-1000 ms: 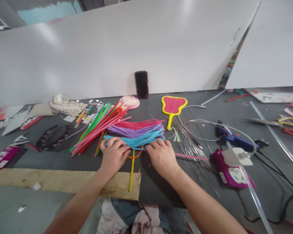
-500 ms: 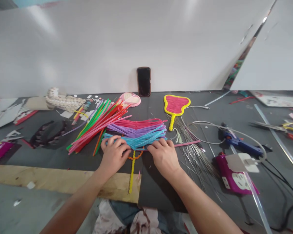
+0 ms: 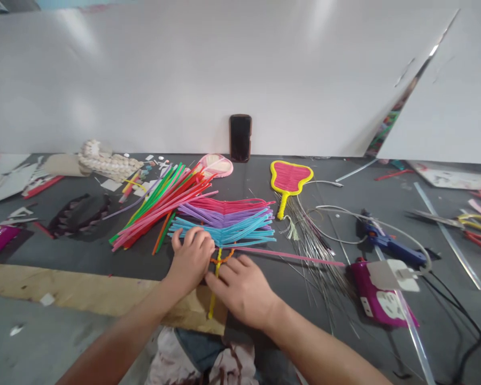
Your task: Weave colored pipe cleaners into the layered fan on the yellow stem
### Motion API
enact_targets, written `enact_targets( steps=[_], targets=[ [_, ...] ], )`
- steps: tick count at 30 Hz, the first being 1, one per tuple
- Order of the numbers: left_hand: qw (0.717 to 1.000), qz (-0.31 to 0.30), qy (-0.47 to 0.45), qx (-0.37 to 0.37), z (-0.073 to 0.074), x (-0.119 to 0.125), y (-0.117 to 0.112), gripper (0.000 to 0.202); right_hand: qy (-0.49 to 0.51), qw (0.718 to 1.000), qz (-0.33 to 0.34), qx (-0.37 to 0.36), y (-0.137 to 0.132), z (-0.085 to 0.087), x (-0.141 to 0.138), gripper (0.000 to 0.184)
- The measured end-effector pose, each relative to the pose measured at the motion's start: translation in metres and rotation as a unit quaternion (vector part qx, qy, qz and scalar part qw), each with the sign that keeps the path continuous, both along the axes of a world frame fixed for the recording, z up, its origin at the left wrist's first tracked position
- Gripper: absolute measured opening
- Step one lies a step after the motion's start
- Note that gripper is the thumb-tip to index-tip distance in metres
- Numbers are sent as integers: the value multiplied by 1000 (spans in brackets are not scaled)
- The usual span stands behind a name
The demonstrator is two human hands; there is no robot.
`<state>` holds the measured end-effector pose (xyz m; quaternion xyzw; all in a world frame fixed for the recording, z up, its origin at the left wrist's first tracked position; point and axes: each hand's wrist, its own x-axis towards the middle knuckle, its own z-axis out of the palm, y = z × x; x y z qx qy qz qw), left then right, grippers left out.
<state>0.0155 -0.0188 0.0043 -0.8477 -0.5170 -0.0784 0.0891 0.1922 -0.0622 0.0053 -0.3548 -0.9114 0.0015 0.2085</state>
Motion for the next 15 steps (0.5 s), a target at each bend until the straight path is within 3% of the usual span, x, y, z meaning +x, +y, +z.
enact_targets(
  steps=[5,9,15],
  targets=[
    [1000,3,20,-4,2,-2,0,16,-7,997,13,-71,-2,-16,-12,17],
    [1000,-3,27,7,6,-7,2,17,9,997,8,-78,2,-22,-10,11],
    [998,38,45,36,20,-20,3,19,22,997,7,-77,3,-25,-11,11]
  ],
)
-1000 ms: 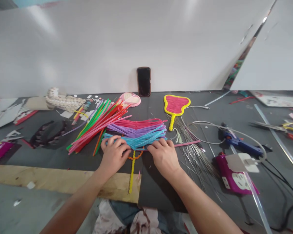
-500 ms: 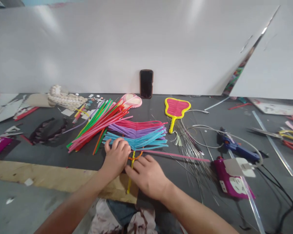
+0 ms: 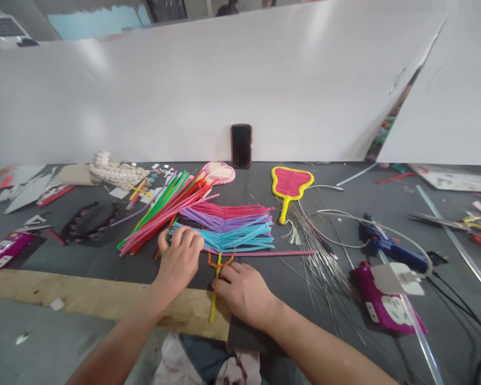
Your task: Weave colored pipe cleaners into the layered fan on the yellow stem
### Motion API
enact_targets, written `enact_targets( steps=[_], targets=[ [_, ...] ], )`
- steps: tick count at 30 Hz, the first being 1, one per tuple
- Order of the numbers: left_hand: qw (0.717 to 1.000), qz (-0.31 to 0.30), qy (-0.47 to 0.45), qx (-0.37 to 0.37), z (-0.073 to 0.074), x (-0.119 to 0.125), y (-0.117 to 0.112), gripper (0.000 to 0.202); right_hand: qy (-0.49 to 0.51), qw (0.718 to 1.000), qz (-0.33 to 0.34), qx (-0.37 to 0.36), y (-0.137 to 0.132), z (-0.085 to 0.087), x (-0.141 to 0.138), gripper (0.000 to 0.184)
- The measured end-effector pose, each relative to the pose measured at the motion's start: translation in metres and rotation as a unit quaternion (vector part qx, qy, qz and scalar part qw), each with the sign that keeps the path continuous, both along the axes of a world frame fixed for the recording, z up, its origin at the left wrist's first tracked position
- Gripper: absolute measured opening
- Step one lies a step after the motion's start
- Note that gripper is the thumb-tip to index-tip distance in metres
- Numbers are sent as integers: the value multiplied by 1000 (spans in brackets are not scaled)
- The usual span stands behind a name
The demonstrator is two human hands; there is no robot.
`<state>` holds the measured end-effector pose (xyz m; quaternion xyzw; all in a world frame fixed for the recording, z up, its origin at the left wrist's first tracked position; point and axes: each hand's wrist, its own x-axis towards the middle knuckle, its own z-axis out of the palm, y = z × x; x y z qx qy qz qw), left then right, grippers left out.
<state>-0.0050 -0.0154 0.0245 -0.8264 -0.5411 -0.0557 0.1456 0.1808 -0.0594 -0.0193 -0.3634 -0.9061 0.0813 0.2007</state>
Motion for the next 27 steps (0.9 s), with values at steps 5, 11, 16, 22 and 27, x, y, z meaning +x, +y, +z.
enact_targets(
  steps=[5,11,16,22,27],
  targets=[
    [999,24,-6,38,6,-19,2,17,10,1000,1,2,1,-1,1,12],
    [990,66,-25,121,9,-49,1,12,14,1000,4,20,2,-5,1,13],
    [991,5,-113,70,0,-43,-40,16,29,999,8,24,2,-4,1,12],
    [989,-80,-116,-52,-28,-19,-71,44,12,1000,12,25,2,0,3,8],
    [989,-91,-75,-92,-35,-16,-64,50,19,998,56,13,-2,8,8,14]
  ],
)
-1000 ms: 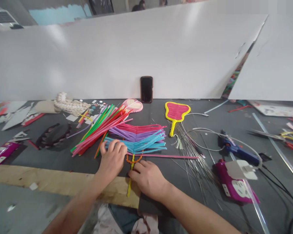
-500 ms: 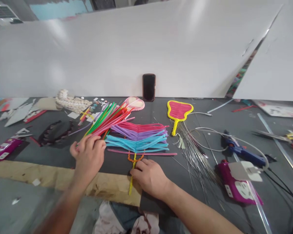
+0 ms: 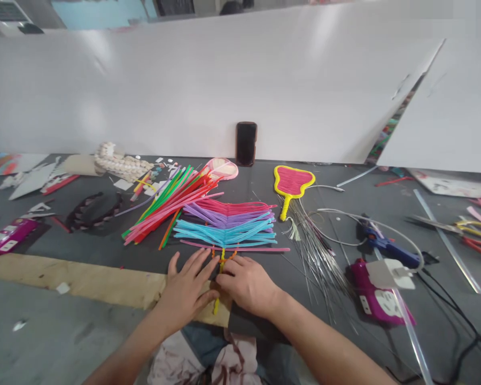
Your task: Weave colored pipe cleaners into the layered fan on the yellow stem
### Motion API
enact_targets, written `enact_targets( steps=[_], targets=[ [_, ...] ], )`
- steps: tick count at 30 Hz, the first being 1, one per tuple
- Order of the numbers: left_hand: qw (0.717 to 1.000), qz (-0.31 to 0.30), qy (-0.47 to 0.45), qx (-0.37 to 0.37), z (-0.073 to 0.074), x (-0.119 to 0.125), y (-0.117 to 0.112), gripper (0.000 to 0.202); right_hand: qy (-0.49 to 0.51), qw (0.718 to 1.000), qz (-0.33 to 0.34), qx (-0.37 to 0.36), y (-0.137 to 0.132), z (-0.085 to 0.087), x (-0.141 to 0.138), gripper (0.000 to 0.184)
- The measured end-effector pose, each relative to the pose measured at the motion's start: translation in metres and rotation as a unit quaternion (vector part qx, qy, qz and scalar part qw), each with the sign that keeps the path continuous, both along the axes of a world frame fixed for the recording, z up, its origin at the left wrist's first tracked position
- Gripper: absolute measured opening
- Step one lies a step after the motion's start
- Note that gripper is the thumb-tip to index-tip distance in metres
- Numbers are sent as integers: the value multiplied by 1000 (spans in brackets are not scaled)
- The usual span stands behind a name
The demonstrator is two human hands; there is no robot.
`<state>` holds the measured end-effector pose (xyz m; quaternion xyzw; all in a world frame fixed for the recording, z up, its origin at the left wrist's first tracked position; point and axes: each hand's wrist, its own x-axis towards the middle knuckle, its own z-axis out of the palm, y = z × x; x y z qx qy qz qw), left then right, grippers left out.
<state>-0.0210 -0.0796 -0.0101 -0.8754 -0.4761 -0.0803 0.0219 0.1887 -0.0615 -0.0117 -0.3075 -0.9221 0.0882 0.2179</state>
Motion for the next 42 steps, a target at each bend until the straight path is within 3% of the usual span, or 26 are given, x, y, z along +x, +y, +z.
enact_targets(
  steps=[3,5,8,11,14,17,20,22,27,34,42],
  targets=[
    [1000,-9,11,-28,2,2,2,51,20,999,20,-29,2,17,13,20],
    [999,-9,6,-41,3,6,2,51,20,999,-4,-33,12,30,29,26],
    [999,-7,-4,-50,3,13,5,51,-14,991,-132,-7,39,40,61,33],
    [998,-13,-9,-56,3,22,9,52,-119,952,-283,-13,72,37,89,44],
    [998,-19,-8,-65,4,30,13,53,-182,925,-331,-40,94,30,104,46],
    [998,-20,-11,-57,8,34,15,52,-183,921,-342,-37,94,31,107,45],
    [999,-10,-35,-31,12,31,21,39,-120,931,-344,1,73,37,107,32],
    [998,3,-55,-11,16,28,28,26,-84,942,-326,-12,55,38,106,24],
    [999,-2,-37,36,26,24,54,17,-139,951,-278,3,28,24,105,16],
    [998,-43,17,36,33,23,82,20,-152,941,-301,22,22,22,97,17],
    [997,-10,79,12,27,17,81,25,-151,947,-282,-15,24,17,89,22]
  ],
)
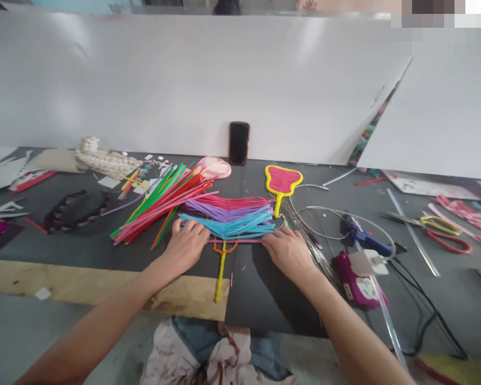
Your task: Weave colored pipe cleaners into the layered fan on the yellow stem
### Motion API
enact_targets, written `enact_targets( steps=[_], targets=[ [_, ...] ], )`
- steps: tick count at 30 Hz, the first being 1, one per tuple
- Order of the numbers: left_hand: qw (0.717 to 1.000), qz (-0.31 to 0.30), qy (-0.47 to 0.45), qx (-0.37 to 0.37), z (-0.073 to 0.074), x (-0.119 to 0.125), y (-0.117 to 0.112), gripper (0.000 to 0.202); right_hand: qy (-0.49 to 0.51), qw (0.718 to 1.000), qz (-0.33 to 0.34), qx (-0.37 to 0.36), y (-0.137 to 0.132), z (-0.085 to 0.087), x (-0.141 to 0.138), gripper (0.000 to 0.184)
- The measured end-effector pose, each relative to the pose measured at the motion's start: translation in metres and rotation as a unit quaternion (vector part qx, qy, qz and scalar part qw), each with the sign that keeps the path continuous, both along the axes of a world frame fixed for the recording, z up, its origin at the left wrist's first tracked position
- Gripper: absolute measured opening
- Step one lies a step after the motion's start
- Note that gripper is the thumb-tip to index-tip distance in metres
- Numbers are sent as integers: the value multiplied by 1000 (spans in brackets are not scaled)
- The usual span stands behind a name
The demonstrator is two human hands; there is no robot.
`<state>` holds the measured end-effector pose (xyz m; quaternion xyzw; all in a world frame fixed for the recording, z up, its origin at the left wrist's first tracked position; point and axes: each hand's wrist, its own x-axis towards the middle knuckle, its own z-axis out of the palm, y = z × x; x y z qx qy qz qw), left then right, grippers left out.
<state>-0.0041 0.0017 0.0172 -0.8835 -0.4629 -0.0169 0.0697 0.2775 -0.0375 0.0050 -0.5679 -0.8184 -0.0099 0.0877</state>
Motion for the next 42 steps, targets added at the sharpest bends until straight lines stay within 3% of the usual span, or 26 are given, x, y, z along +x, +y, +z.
enact_targets(
  steps=[4,8,10,12,16,18,20,22,26,28,31,36,42],
  targets=[
    [1000,11,3,-28,4,-6,3,23,51,997,-28,-56,2,8,8,22],
    [995,12,-56,-77,14,-25,9,9,227,961,-102,-122,0,21,27,24],
    [985,20,-114,-128,18,-36,11,8,347,916,-114,-166,-3,26,33,29],
    [957,47,-206,-197,20,-46,11,13,459,855,-130,-205,-6,26,33,35],
    [852,118,-412,-300,14,-52,6,26,634,724,-157,-221,-12,12,13,47],
    [808,131,-479,-319,7,-49,5,32,664,696,-156,-223,-14,1,-1,52],
    [785,133,-509,-327,-2,-45,5,33,647,711,-149,-232,-14,-7,-13,55],
    [792,128,-502,-324,-10,-41,5,32,593,757,-134,-240,-13,-13,-20,53],
    [861,66,-430,-264,-18,-37,4,33,465,859,-81,-199,-8,-12,-29,38],
    [889,35,-393,-234,-15,-36,4,37,415,895,-57,-153,-4,-7,-32,31],
    [909,13,-362,-205,-7,-34,4,40,346,934,-27,-86,4,3,-39,26],
    [915,27,-357,-186,4,-27,14,39,279,959,13,-56,18,12,-49,22],
    [896,34,-373,-237,-6,-20,20,30,328,942,5,-65,22,-7,-51,19]
  ],
)
